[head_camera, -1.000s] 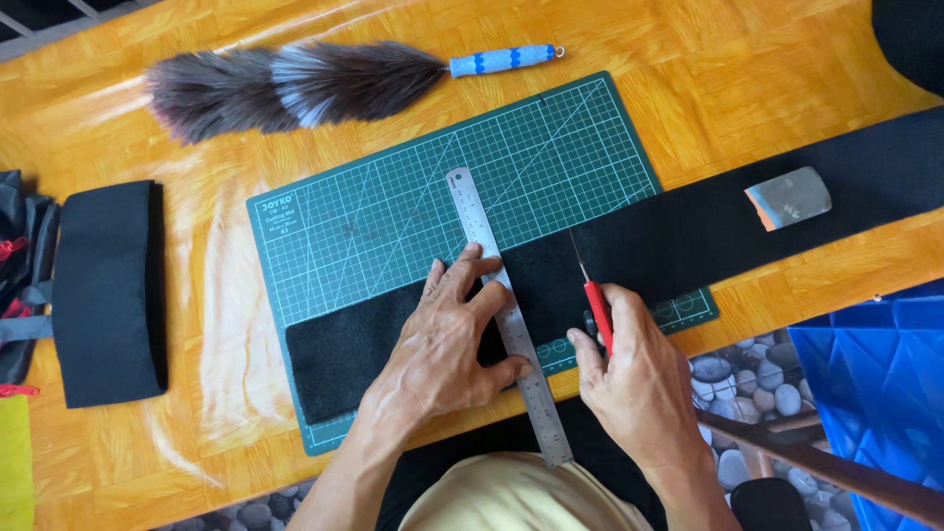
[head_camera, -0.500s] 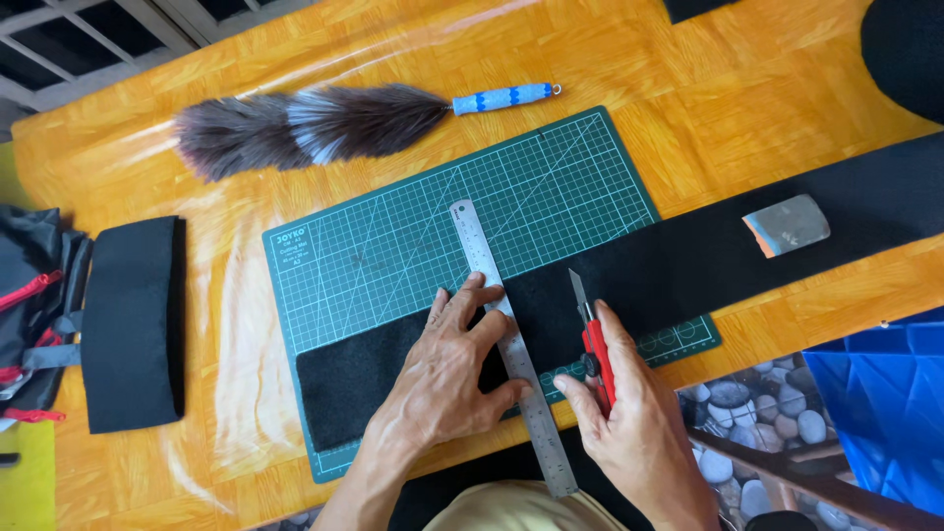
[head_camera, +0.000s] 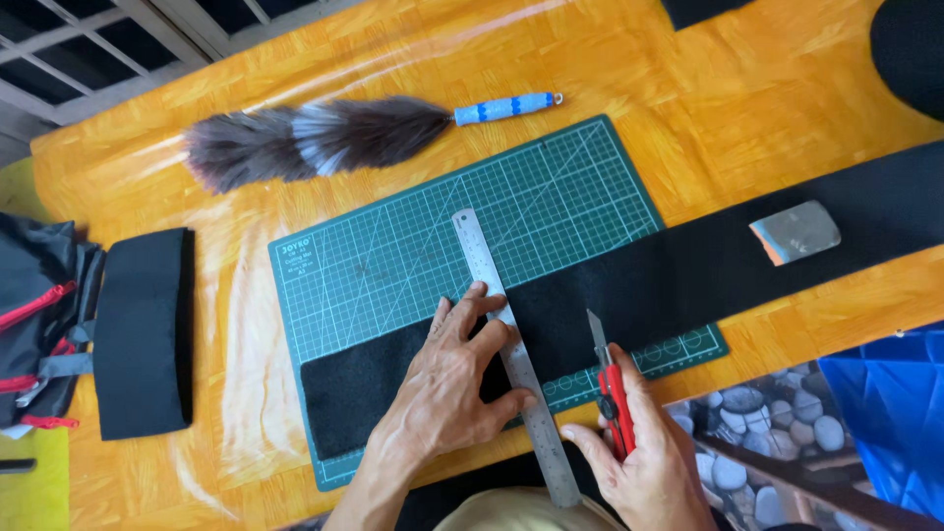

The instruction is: The person uses a metal ruler and a red utility knife to cut a strip of black fabric on a green cutting mat. After cutting, the person picks up a feather duster and wipes the surface of the cut fabric piece.

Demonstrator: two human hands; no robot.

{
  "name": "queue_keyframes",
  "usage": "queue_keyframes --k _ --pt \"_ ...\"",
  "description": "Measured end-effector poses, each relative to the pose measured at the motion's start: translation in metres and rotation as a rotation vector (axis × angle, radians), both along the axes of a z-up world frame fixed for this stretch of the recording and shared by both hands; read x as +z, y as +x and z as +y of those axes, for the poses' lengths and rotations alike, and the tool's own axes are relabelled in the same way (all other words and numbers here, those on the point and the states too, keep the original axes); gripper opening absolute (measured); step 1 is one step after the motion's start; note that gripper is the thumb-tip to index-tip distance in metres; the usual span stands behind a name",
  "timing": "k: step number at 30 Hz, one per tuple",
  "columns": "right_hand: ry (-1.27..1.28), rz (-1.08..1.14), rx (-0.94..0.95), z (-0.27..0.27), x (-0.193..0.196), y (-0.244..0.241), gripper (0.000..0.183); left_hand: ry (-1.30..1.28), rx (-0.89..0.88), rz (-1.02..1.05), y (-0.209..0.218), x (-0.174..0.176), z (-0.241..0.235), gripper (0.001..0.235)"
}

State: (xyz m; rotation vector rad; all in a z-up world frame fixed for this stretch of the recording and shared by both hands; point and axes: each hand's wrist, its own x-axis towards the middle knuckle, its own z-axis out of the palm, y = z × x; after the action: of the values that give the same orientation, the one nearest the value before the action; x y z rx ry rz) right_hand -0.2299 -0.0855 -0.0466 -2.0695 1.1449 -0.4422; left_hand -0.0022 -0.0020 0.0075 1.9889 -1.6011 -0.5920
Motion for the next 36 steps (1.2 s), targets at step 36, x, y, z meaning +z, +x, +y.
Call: queue_keyframes --k 36 --pt "-0.032 0.029 0.155 0.001 0.021 0.006 0.112 -0.047 0.002 0.01 0.002 -0.005 0.0 0.059"
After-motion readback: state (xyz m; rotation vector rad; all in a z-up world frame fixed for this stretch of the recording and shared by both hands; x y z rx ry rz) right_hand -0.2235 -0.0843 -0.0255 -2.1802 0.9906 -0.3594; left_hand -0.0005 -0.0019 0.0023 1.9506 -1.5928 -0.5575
